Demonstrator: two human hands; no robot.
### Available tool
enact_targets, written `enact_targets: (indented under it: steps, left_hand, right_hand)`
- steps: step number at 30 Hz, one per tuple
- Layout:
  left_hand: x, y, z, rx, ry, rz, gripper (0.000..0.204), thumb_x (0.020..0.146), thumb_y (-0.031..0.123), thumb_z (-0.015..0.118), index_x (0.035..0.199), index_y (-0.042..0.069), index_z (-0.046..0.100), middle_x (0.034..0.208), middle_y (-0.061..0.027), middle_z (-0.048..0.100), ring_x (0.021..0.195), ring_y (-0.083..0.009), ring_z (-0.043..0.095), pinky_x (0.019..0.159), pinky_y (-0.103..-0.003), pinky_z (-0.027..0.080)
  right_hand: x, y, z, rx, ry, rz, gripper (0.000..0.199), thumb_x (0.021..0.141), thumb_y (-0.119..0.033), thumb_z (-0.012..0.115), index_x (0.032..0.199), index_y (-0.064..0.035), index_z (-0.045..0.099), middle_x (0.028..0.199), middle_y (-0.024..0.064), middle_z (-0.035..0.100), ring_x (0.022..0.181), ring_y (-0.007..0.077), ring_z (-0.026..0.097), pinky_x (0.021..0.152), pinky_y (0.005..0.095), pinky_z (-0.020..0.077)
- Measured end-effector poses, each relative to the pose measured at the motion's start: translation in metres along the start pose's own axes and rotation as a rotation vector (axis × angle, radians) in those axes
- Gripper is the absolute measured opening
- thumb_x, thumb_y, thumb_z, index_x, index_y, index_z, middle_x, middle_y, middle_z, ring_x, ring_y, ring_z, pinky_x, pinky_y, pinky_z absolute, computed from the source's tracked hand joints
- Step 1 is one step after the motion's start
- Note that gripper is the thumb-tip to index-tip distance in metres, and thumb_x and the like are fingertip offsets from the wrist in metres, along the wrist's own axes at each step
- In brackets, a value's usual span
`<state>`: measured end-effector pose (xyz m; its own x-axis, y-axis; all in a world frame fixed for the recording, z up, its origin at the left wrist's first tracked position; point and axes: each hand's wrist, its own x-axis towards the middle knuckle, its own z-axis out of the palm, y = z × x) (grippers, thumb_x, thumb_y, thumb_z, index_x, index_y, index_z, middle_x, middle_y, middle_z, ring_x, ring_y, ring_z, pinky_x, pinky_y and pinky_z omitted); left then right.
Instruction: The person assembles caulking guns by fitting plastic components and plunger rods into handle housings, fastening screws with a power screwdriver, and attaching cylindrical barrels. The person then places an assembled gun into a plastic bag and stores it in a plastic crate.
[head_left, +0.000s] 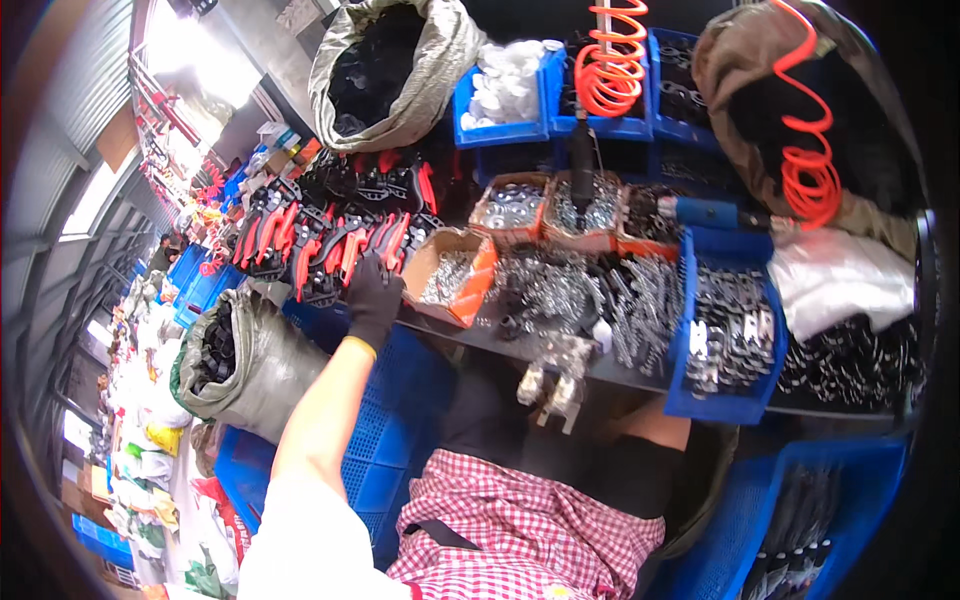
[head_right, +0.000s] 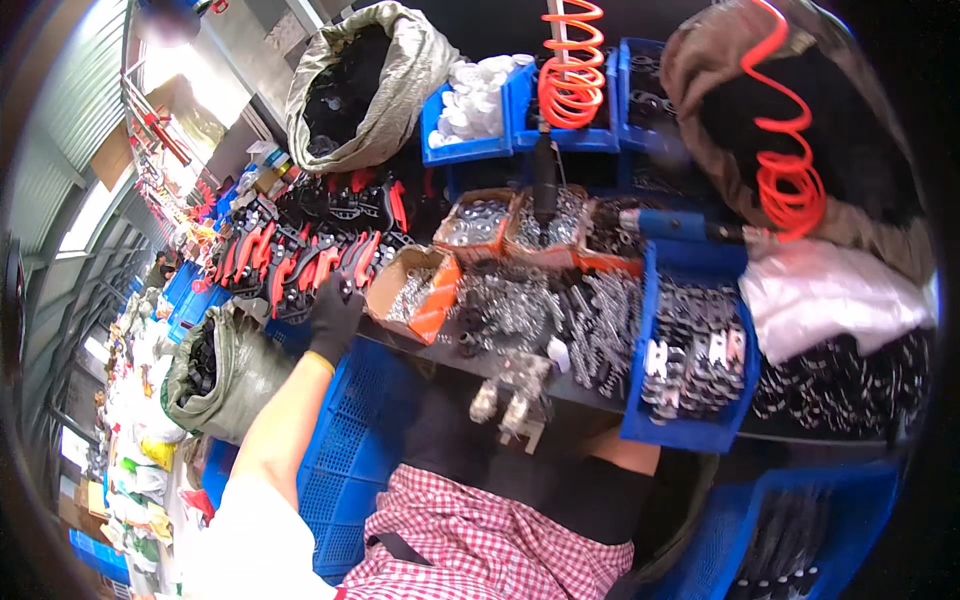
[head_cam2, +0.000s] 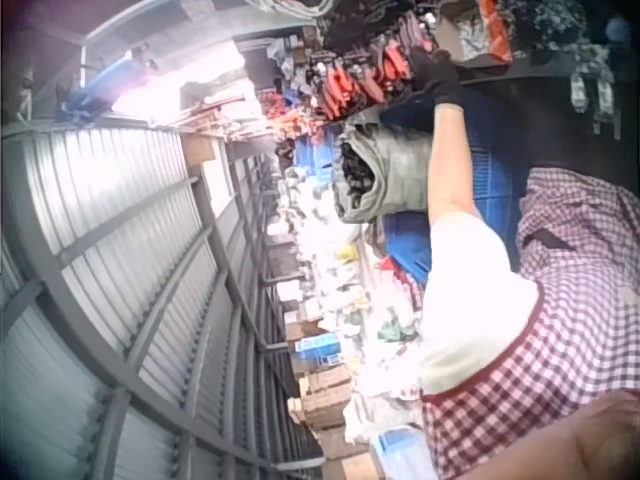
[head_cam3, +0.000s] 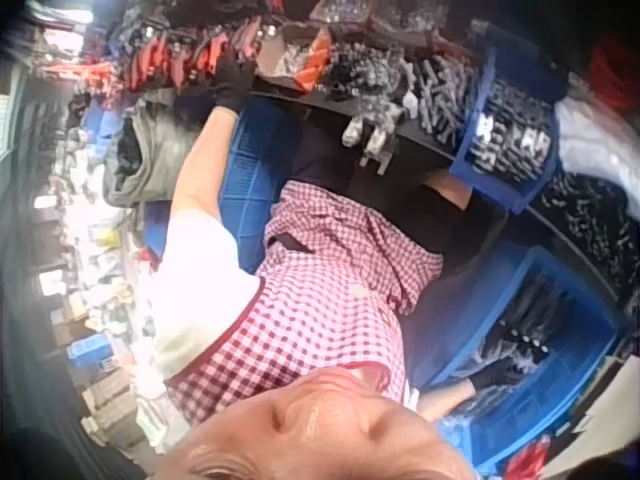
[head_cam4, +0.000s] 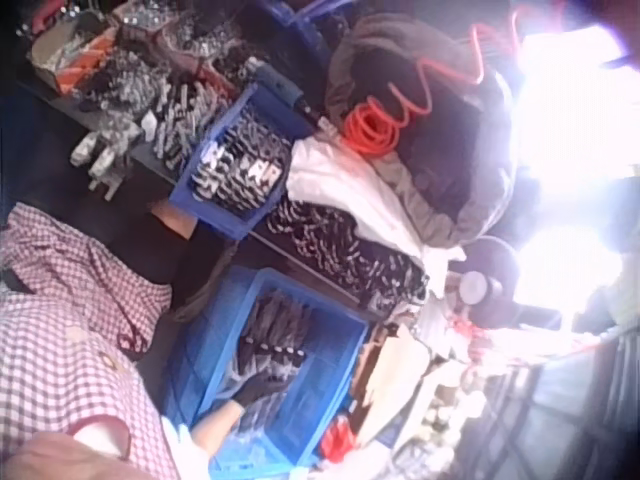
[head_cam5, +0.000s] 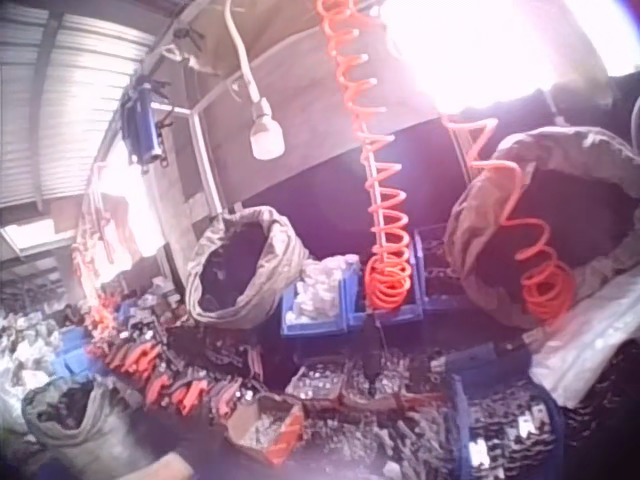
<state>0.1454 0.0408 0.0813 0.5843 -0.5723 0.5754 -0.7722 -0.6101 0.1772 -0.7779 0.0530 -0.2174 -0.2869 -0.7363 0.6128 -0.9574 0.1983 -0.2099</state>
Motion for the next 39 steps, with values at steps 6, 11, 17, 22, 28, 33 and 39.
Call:
enact_targets:
  steps: [6,11,17,22,28,33,39]
  left_hand:
    - [0.067,-0.081,0.1,0.295,-0.321,-0.07,0.07,0.069,0.036,0.075,0.127,0.009,0.047,0.119,-0.0215,0.057,0.11,-0.0399,0.06,0.088,-0.05,0.051]
    - [0.096,-0.07,0.076,0.185,-0.332,-0.089,0.074,0.067,0.036,0.078,0.128,0.007,0.047,0.116,-0.0223,0.058,0.109,-0.0385,0.061,0.088,-0.047,0.052]
    - [0.084,-0.012,-0.045,0.236,-0.266,0.641,0.059,0.071,0.027,0.075,0.124,0.009,0.056,0.098,-0.0112,0.063,0.089,-0.0298,0.062,0.077,-0.045,0.05]
    - [0.021,0.045,-0.096,-0.11,-0.175,1.266,0.054,0.076,0.032,0.075,0.121,0.009,0.058,0.105,-0.0032,0.063,0.087,-0.0214,0.059,0.079,-0.039,0.049]
    - [-0.065,0.06,-0.033,-1.755,-0.252,-0.394,0.113,0.065,0.055,0.085,0.146,0.0,0.028,0.128,-0.015,0.055,0.109,-0.0263,0.059,0.098,-0.038,0.048]
    - [-0.076,0.009,-0.036,-1.555,-0.779,-0.504,0.086,0.072,-0.003,0.078,0.145,0.001,0.034,0.13,-0.0195,0.058,0.114,-0.0262,0.062,0.1,-0.039,0.05]
    - [-0.068,0.003,-0.039,-2.38,-0.91,-0.857,0.087,0.066,0.022,0.074,0.145,0.01,0.04,0.14,-0.0294,0.045,0.097,-0.0439,0.067,0.076,-0.05,0.061]
  right_hand:
    - [0.106,-0.239,-0.091,0.625,-0.077,-0.148,0.054,0.088,-0.034,0.073,0.12,0.0041,0.05,0.105,0.0197,0.063,0.09,0.0303,0.064,0.084,0.0401,0.0529]
    - [0.139,-0.451,-0.141,0.749,-0.205,-0.206,0.026,0.095,-0.021,0.064,0.109,0.0006,0.062,0.092,0.0126,0.065,0.083,0.0252,0.062,0.078,0.037,0.0519]
    - [0.122,-0.632,-0.138,1.115,-0.553,-0.897,0.039,0.068,-0.013,0.075,0.105,-0.0066,0.064,0.099,0.0163,0.065,0.094,0.0321,0.064,0.079,0.0453,0.0516]
    - [0.082,-0.728,-0.148,0.968,-0.76,-1.055,0.04,0.082,-0.031,0.072,0.106,-0.0036,0.057,0.09,0.0096,0.062,0.074,0.0261,0.064,0.063,0.0405,0.0509]
    - [0.054,-0.731,-0.144,1.308,-1.461,-0.751,0.033,0.091,-0.022,0.065,0.112,-0.0005,0.05,0.081,0.0164,0.057,0.072,0.0351,0.061,0.064,0.0406,0.0474]
    - [0.087,-0.744,-0.125,1.038,-1.368,-1.201,0.031,0.09,-0.028,0.066,0.106,-0.0036,0.056,0.085,0.0171,0.06,0.084,0.0369,0.061,0.072,0.0438,0.0487]
    - [0.188,-0.755,-0.046,0.422,-0.904,-1.018,0.016,0.081,-0.019,0.067,0.091,-0.0065,0.068,0.088,0.016,0.067,0.084,0.0353,0.066,0.073,0.0442,0.0518]
